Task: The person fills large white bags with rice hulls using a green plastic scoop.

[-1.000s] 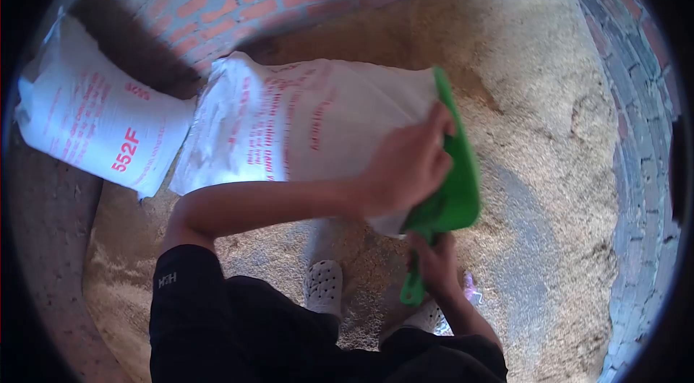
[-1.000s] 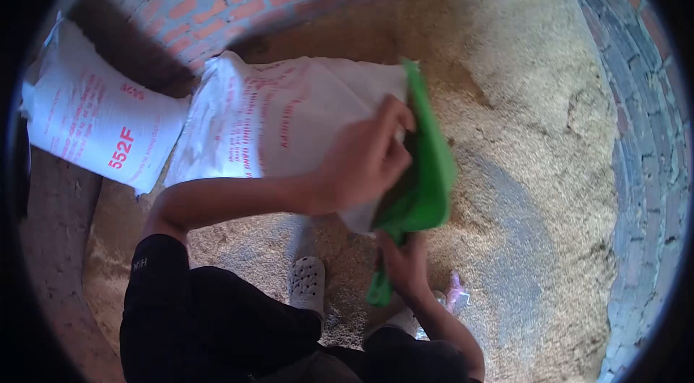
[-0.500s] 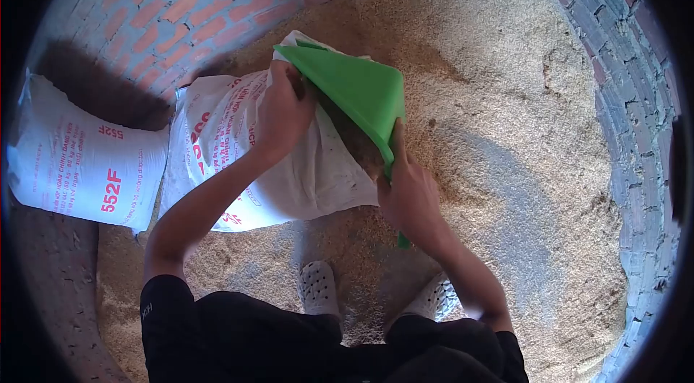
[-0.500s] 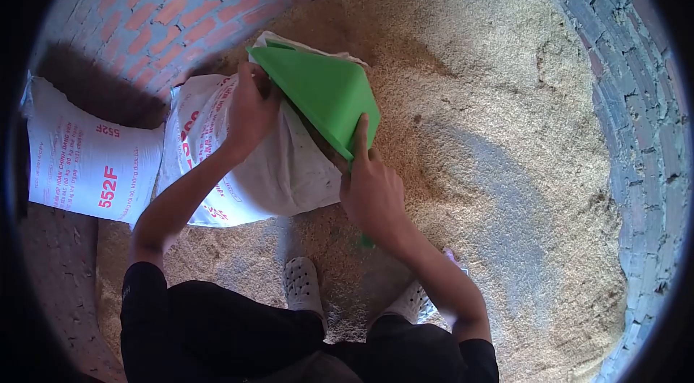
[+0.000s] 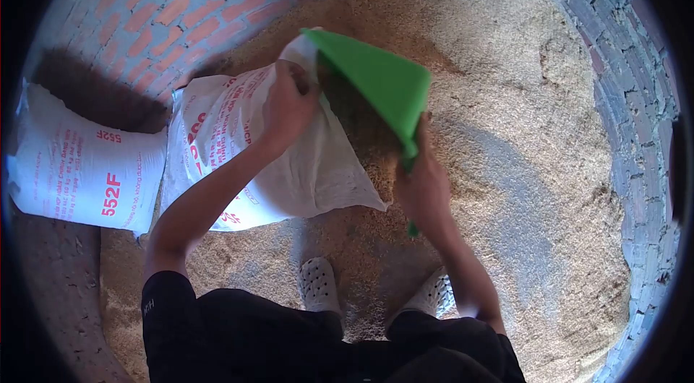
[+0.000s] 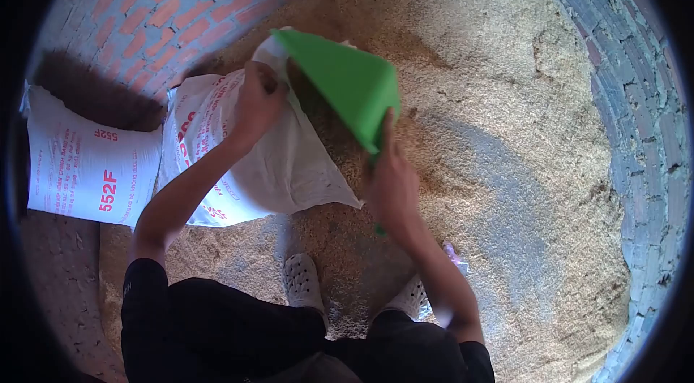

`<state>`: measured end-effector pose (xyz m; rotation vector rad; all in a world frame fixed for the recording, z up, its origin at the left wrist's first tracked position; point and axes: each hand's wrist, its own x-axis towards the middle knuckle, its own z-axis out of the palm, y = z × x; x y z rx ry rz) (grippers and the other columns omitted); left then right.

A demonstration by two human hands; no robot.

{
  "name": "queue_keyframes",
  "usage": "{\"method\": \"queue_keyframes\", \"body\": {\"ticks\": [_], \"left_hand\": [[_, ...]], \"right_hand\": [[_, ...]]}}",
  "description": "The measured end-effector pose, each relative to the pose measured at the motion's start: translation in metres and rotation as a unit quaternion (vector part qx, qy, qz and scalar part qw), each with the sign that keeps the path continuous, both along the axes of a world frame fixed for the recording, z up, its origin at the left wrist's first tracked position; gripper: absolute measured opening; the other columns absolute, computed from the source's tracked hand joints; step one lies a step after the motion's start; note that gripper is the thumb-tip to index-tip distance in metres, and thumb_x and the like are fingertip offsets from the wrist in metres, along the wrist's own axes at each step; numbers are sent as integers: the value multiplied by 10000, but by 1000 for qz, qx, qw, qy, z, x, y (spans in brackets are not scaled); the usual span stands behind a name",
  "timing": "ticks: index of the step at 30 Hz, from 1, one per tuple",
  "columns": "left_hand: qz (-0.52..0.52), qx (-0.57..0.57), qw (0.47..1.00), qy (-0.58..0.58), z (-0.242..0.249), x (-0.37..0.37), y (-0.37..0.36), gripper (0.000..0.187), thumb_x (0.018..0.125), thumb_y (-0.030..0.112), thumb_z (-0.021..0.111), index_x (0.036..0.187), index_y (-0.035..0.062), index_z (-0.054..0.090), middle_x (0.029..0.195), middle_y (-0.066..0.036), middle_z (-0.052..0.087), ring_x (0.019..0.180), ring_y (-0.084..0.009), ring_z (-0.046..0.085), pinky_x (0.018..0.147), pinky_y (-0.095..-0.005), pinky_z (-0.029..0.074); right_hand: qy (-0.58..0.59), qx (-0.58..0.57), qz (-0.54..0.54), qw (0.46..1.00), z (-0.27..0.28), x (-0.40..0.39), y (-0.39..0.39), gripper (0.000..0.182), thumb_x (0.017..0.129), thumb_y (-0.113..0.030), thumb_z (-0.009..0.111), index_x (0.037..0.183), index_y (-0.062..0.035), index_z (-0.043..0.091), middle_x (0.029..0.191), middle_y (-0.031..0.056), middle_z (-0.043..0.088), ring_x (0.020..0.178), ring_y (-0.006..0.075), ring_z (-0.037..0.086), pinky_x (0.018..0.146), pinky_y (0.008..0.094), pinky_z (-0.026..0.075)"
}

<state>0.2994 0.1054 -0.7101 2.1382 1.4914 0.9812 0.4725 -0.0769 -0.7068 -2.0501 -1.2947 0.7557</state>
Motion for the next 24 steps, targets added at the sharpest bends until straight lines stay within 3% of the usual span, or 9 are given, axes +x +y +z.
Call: {"method": "queue_keyframes", "body": {"ticks": [6,8,10,12,13,15,21,23,24], "left_hand": [[-91,-36,990,97,34,-7,-18,226,792,125,551,1007,90,491,828,-99,589,776,-314,601,667,-429,458],[-118,119,972,165,37,-6,-19,193,784,117,552,974,91,573,866,-96,588,794,-304,603,671,-427,467],[-127,133,962,202,32,-10,-15,172,787,114,551,951,91,601,874,-94,588,790,-298,605,663,-424,467],[-136,147,951,237,29,-9,-13,159,791,112,549,927,91,629,882,-92,587,787,-292,608,655,-421,468],[-113,141,958,225,29,-6,-13,123,794,104,547,875,84,637,872,-87,585,783,-289,607,649,-415,470],[-89,136,964,211,30,-5,-11,106,797,97,545,823,76,646,863,-82,582,779,-286,607,642,-408,472],[-111,168,939,277,40,-12,0,136,759,64,561,862,72,650,859,-78,598,803,-271,594,683,-394,476],[-118,275,831,469,65,-25,-7,202,756,49,544,911,93,666,894,-62,606,778,-256,604,685,-404,484],[-117,273,830,472,75,-35,-9,202,756,49,544,911,93,666,894,-62,606,778,-256,604,685,-404,484]], "right_hand": [[-112,95,-4,989,-30,32,-25,819,819,-21,548,1448,-88,28,1089,297,559,723,322,656,563,379,565],[-116,91,9,989,-39,39,-32,828,817,-15,543,1450,-100,15,1087,297,560,736,325,659,573,376,567],[-143,103,-42,983,-46,48,-40,690,830,-39,544,1420,-60,187,1041,288,588,716,293,660,510,359,544],[-76,60,-86,992,-72,80,-55,445,848,-87,564,1262,-7,419,911,243,626,593,224,637,422,316,493],[145,31,-183,972,-56,83,-59,277,850,-130,595,1067,22,514,771,172,618,488,175,585,380,298,455],[282,119,-200,931,-70,111,-71,282,855,-143,597,1052,38,508,698,95,598,437,138,542,364,260,435],[463,137,-308,820,-153,187,-108,312,861,-204,575,1078,9,504,825,111,618,522,157,569,434,250,480],[570,212,-324,724,-172,190,-117,306,862,-224,569,1098,-40,506,932,122,595,645,219,597,481,254,499],[603,223,-290,709,-193,203,-125,354,849,-267,587,1128,-68,499,957,105,586,771,245,583,612,302,528]]}}
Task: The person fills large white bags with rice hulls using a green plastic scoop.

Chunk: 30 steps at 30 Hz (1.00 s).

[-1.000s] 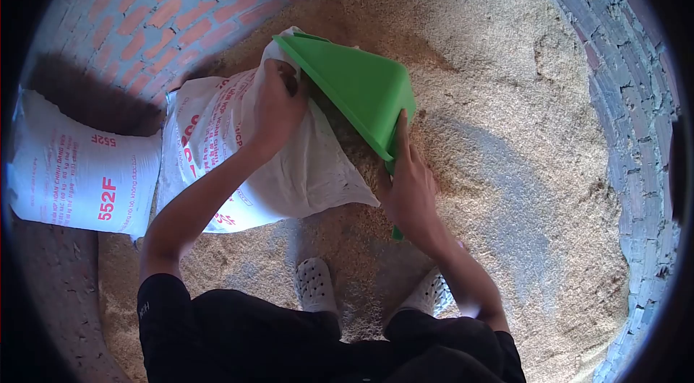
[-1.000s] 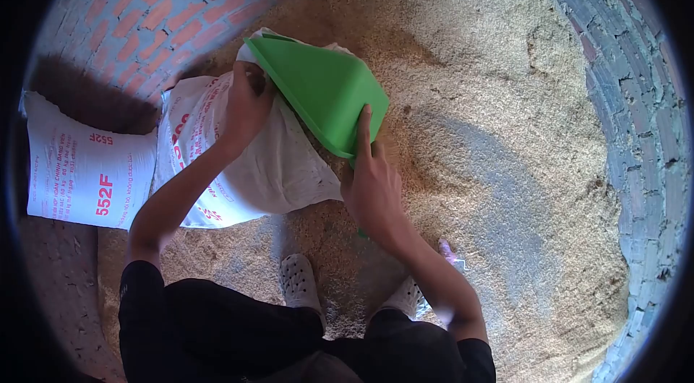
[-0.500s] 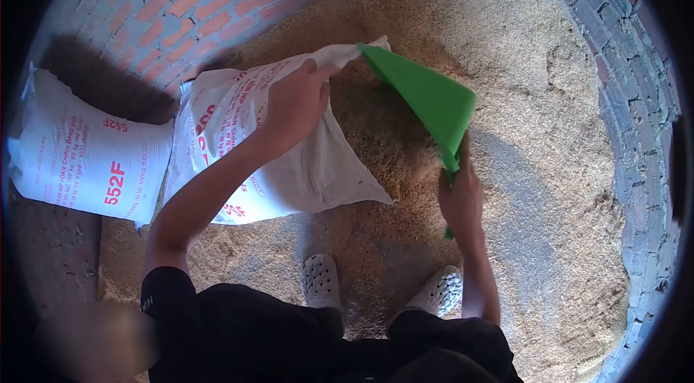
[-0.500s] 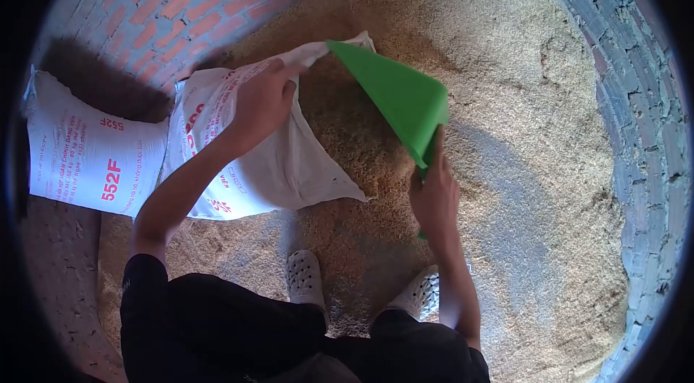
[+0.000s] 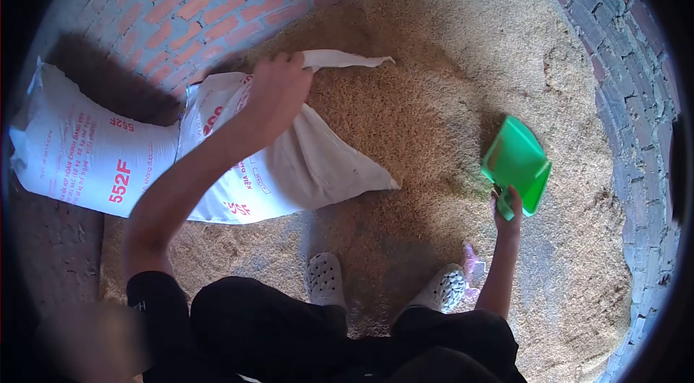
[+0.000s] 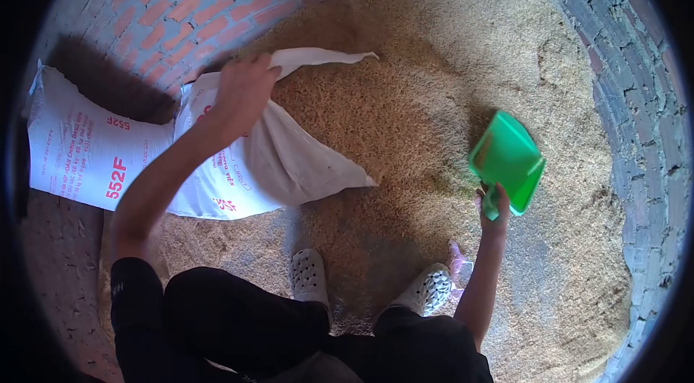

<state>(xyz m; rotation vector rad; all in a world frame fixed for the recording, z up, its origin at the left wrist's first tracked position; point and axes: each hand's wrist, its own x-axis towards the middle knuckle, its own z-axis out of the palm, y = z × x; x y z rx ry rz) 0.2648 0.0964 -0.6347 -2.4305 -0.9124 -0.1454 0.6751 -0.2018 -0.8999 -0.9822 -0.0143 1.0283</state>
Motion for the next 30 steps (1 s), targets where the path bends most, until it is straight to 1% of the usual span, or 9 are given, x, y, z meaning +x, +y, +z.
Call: {"method": "queue_keyframes", "body": {"ticks": [5,8,9,11,12,16,19,22,30], "left_hand": [[88,-39,995,38,34,-65,12,344,770,38,504,1033,180,673,914,-57,609,815,-268,635,719,-405,507],[209,-60,975,38,62,-91,15,382,806,66,485,1085,261,659,964,-78,616,850,-264,638,739,-399,514],[264,-56,962,41,69,-101,17,388,818,78,483,1100,284,651,976,-85,617,850,-259,638,748,-402,515],[283,-61,957,22,79,-134,33,411,832,80,455,1114,315,640,1032,-89,622,884,-264,637,782,-411,512],[319,-61,946,1,88,-151,39,421,828,79,445,1114,322,638,1062,-82,621,907,-273,634,800,-411,509],[414,-24,908,-61,119,-249,72,430,820,91,429,1092,347,642,1142,-60,609,989,-289,612,845,-420,491],[479,28,871,-102,133,-327,87,367,838,126,484,1083,347,645,1096,-68,628,1008,-268,609,863,-426,478],[543,52,835,-76,147,-383,72,381,837,117,483,1110,343,623,1158,-69,598,1060,-259,582,915,-430,436],[545,37,826,-135,124,-463,19,420,834,75,438,1077,340,655,1140,-104,614,1072,-273,577,926,-453,423]], "right_hand": [[80,-91,-152,981,41,-27,5,697,791,-565,547,1272,-81,404,1178,152,495,1028,313,519,819,457,491],[139,-98,-319,932,83,-86,23,977,763,-753,367,1421,-67,144,1384,201,234,1289,348,287,989,500,381],[117,-134,-301,937,85,-106,27,961,761,-754,387,1377,-31,239,1315,201,341,1154,330,421,917,486,421],[52,-169,-189,966,97,-140,38,905,771,-737,410,1324,-27,313,1158,169,457,932,268,499,796,432,444],[17,-175,-172,969,115,-158,52,698,838,-650,421,1130,-17,460,880,102,526,687,193,478,647,350,422],[-71,-114,-137,981,125,-177,111,532,889,-555,431,908,-31,518,703,61,496,601,163,482,565,302,410],[-297,-39,75,951,145,-203,165,418,908,-472,483,775,-78,527,623,16,476,569,124,492,527,274,430],[-413,15,375,830,184,-240,235,355,930,-380,499,794,-64,588,667,7,555,568,79,525,512,227,434],[-399,-25,594,698,305,-355,333,810,816,-741,314,831,-5,654,737,102,653,579,155,592,563,310,477]]}}
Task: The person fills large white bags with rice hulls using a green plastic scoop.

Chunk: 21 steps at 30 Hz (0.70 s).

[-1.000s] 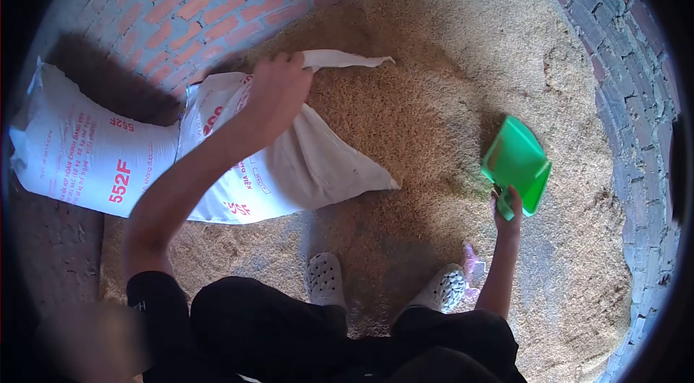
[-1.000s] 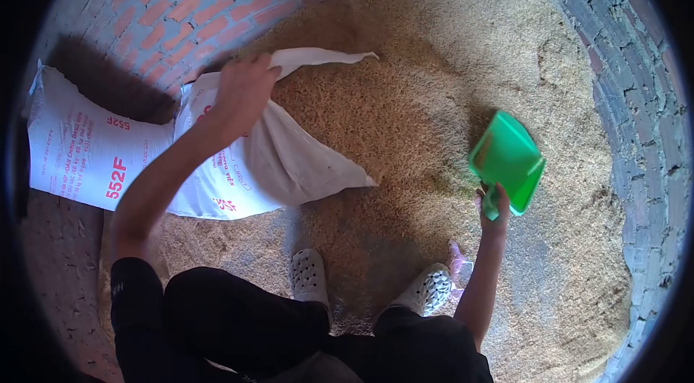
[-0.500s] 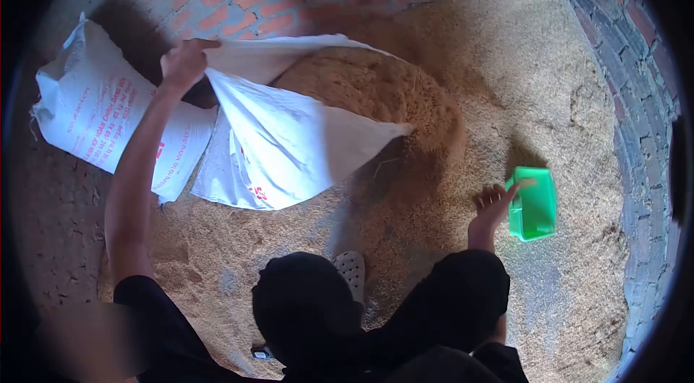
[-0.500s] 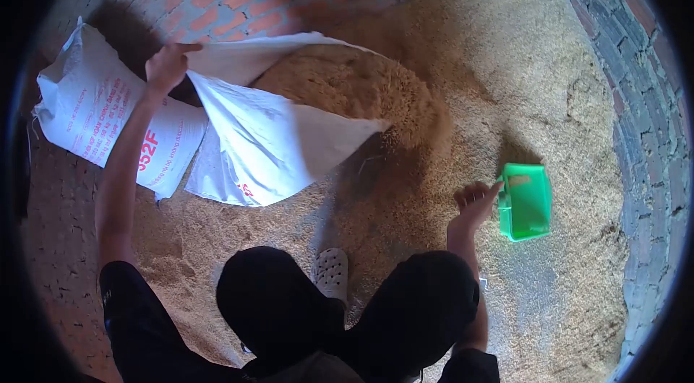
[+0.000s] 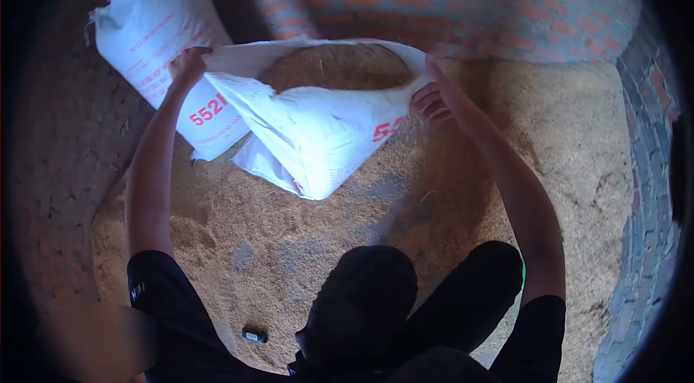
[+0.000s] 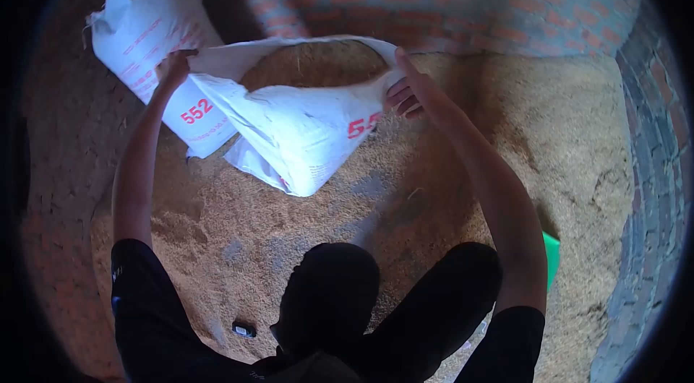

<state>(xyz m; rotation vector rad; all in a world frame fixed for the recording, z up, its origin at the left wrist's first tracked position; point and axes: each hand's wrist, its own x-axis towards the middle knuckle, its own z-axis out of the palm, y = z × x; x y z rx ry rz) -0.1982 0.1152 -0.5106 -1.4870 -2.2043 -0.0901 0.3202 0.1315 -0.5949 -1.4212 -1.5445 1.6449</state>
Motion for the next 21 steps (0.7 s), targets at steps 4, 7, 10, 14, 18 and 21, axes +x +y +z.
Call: {"method": "queue_keyframes", "body": {"ticks": [4,7,10,14,18,21], "left_hand": [[-34,9,999,-25,4,4,-8,410,835,100,434,1062,359,657,1136,-94,617,1029,-281,598,889,-425,452],[-62,30,996,-60,19,34,-7,356,825,108,443,983,320,681,1080,-92,635,974,-292,616,850,-411,473],[-93,45,988,-118,27,63,-4,281,809,114,453,874,253,690,983,-102,652,899,-304,629,795,-408,490],[-195,104,966,-137,66,79,-5,194,762,83,471,765,150,653,838,-112,649,795,-324,630,709,-425,492],[-241,134,950,-144,155,87,-6,161,750,51,476,745,107,627,777,-121,634,758,-329,624,689,-433,483],[-229,164,946,-158,232,70,-15,120,757,39,495,733,78,606,760,-129,627,735,-333,619,665,-439,477]], "right_hand": [[-68,61,-9,996,4,-16,16,530,877,-516,440,810,-31,643,693,63,640,572,157,592,562,289,487],[-65,120,-60,989,-21,-5,28,416,870,-388,499,722,-18,619,607,68,614,488,163,572,491,268,466],[-26,136,-105,985,-41,21,16,388,861,-327,514,645,-13,586,544,73,578,439,167,548,437,277,437],[-17,112,-118,987,-25,45,-30,393,875,-299,507,602,-19,544,510,57,518,407,154,496,418,312,400],[-54,203,-93,973,60,31,-62,402,887,-291,517,580,-31,513,499,43,482,395,136,468,406,304,377],[69,83,-132,985,157,7,-87,374,882,-306,556,607,-63,484,495,10,453,412,110,440,422,273,353]]}}
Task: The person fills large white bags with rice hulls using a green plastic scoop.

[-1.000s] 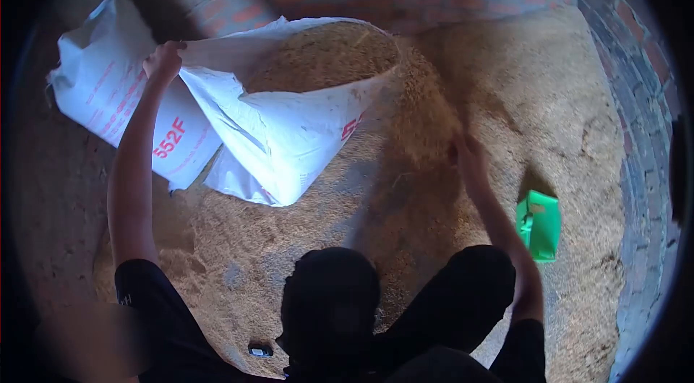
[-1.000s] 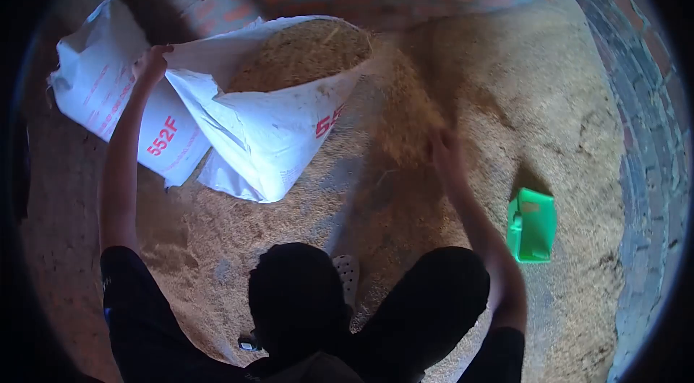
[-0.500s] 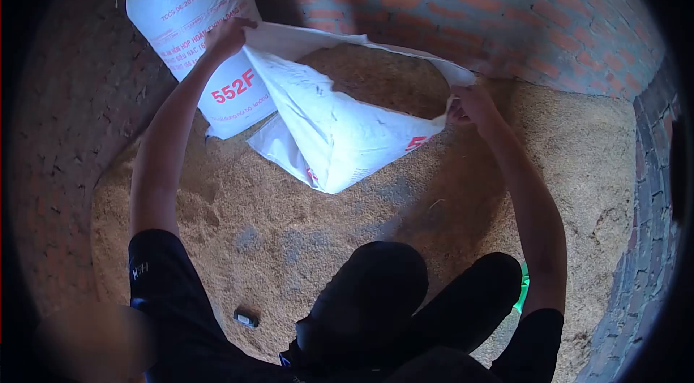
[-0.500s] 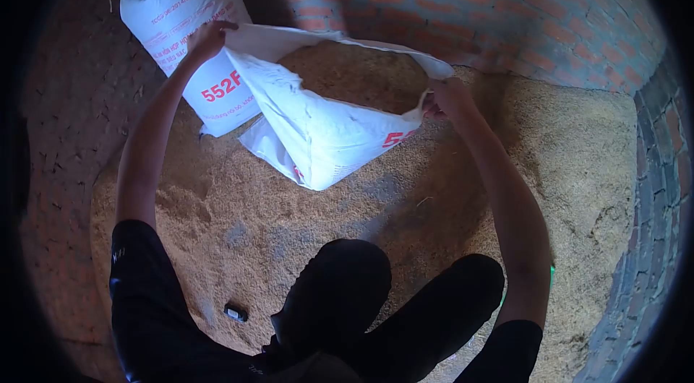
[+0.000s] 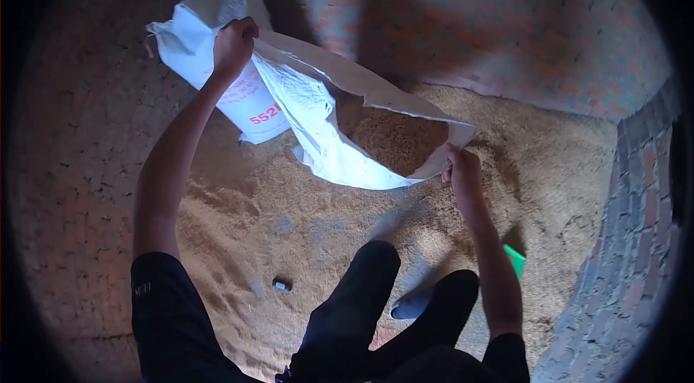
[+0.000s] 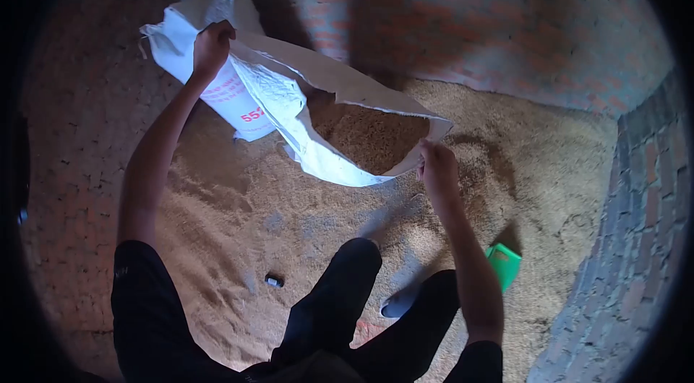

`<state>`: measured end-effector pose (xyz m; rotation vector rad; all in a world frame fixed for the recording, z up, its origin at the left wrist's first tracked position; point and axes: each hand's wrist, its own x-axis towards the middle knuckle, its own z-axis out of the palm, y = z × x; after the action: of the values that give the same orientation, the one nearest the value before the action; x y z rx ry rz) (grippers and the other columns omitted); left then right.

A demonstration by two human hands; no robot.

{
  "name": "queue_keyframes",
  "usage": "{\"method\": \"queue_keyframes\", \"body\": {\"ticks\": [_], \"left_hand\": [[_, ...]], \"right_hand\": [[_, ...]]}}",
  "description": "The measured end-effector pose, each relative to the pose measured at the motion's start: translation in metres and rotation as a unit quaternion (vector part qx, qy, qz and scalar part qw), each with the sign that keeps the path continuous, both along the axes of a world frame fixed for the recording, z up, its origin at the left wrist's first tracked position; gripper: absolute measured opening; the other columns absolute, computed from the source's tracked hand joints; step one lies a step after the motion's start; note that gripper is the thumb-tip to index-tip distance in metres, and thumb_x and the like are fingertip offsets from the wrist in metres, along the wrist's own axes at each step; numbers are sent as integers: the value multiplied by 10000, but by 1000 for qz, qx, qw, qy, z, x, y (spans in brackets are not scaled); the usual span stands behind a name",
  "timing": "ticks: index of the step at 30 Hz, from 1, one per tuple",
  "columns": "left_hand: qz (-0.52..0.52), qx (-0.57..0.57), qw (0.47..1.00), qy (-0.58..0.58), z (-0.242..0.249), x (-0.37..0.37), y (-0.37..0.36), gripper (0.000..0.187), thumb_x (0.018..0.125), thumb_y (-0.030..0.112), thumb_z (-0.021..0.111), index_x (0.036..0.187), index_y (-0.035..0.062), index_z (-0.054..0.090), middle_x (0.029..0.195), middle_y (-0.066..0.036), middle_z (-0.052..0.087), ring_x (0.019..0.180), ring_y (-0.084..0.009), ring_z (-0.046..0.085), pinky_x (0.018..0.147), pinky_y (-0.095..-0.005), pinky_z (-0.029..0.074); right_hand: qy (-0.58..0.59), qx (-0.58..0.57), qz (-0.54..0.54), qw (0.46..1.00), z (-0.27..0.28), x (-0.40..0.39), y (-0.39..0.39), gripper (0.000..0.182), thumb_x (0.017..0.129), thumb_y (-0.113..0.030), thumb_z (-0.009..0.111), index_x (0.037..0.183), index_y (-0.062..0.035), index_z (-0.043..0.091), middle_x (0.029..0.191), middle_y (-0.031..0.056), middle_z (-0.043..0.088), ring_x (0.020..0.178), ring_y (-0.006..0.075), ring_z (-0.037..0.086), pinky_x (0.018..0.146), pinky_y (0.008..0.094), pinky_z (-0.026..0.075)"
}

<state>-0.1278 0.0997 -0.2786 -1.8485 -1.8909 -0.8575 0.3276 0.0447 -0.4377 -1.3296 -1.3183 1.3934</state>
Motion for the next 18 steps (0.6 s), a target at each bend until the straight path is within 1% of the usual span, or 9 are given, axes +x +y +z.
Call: {"method": "queue_keyframes", "body": {"ticks": [2,3,6,8,12,14,15,16,18], "left_hand": [[-2,5,1000,8,54,-8,-11,100,763,48,506,727,74,595,746,-129,626,728,-333,619,648,-445,473],[3,1,1000,9,77,-17,-17,100,763,48,506,727,74,595,746,-129,626,728,-333,619,648,-445,473],[46,-44,998,14,119,-54,-45,84,772,63,516,725,77,584,723,-152,615,720,-348,617,627,-447,468],[100,-61,993,-23,140,-78,-66,88,764,60,519,723,82,594,738,-154,620,731,-349,621,617,-440,472],[154,-84,983,-52,164,-135,-104,104,755,63,519,719,97,611,739,-129,634,734,-330,632,614,-427,479],[206,-95,968,-105,164,-162,-123,130,757,64,512,709,110,624,723,-105,639,732,-311,641,612,-409,484],[214,-104,966,-105,164,-178,-133,141,755,55,512,698,117,625,715,-88,640,720,-297,643,601,-393,485],[217,-105,965,-105,163,-194,-144,141,755,55,512,698,117,625,715,-88,640,720,-297,643,601,-393,485],[258,-105,952,-124,157,-225,-166,149,744,30,517,682,109,627,707,-97,639,704,-276,645,599,-369,479]], "right_hand": [[65,-3,-11,998,47,-8,-16,406,917,-297,501,601,-43,476,488,31,455,397,110,441,399,280,347],[67,-7,-6,998,68,-12,-24,406,917,-297,501,601,-43,476,488,31,455,397,110,441,399,280,347],[52,-7,15,999,129,-24,-39,409,924,-309,496,620,-36,477,484,17,433,405,102,423,395,279,340],[34,-33,7,999,175,-34,-43,413,929,-311,492,626,-30,478,486,8,415,412,96,406,395,276,331],[43,-50,18,998,260,-72,-29,357,902,-286,546,622,-84,453,504,-26,385,421,73,352,415,259,287],[49,4,46,998,289,-97,-22,391,928,-302,506,641,-38,482,493,2,400,414,87,384,397,261,318],[59,11,78,995,299,-107,-17,382,924,-307,516,655,-36,498,498,15,426,427,85,435,400,259,334],[60,9,81,995,311,-122,-12,382,924,-307,516,655,-36,498,498,15,426,427,85,435,400,259,334],[69,33,165,983,336,-152,-6,386,934,-317,493,681,-27,530,513,37,467,456,81,503,417,249,360]]}}
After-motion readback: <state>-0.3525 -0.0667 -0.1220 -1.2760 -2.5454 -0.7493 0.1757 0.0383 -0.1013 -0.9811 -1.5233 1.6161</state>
